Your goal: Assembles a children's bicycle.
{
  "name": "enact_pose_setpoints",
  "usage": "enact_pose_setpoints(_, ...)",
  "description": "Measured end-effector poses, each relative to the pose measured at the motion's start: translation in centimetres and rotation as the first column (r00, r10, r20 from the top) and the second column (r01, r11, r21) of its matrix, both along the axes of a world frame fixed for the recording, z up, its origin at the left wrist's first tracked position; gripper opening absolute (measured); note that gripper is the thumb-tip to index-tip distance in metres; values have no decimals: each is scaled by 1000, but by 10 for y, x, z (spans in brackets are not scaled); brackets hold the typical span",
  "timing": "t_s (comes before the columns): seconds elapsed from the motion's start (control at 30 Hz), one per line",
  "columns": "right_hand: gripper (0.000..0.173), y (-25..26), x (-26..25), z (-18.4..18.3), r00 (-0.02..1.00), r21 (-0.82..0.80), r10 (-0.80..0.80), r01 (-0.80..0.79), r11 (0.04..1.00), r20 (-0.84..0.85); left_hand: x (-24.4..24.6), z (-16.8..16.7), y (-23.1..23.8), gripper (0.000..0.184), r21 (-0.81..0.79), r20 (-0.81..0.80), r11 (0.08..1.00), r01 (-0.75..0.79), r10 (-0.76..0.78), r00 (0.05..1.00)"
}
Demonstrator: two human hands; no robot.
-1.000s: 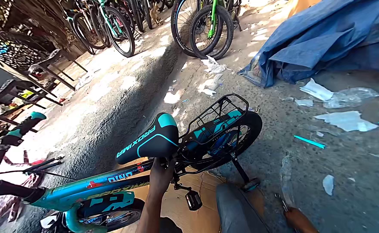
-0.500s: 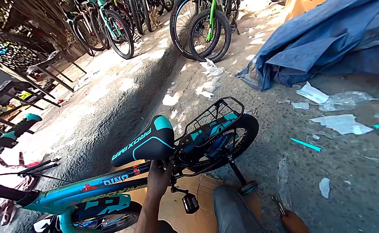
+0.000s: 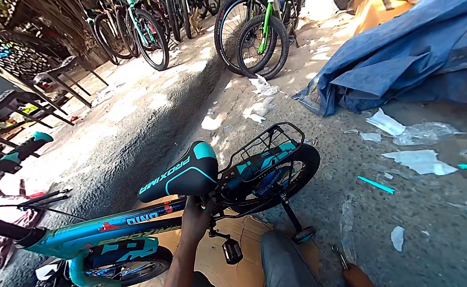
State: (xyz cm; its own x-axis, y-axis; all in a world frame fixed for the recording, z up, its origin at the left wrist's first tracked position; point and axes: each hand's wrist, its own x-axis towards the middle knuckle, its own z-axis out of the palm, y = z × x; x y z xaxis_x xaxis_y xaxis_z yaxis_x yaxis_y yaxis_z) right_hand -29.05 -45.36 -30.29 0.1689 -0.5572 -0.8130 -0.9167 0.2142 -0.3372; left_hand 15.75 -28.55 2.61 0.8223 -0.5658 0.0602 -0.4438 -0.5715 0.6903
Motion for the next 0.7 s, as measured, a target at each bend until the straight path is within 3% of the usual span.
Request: enact_pose_setpoints(0.7, 43, 5, 5, 3, 999, -35, 14, -16, 999, -38, -3, 2, -1, 60, 22, -17, 999, -26, 26, 1000)
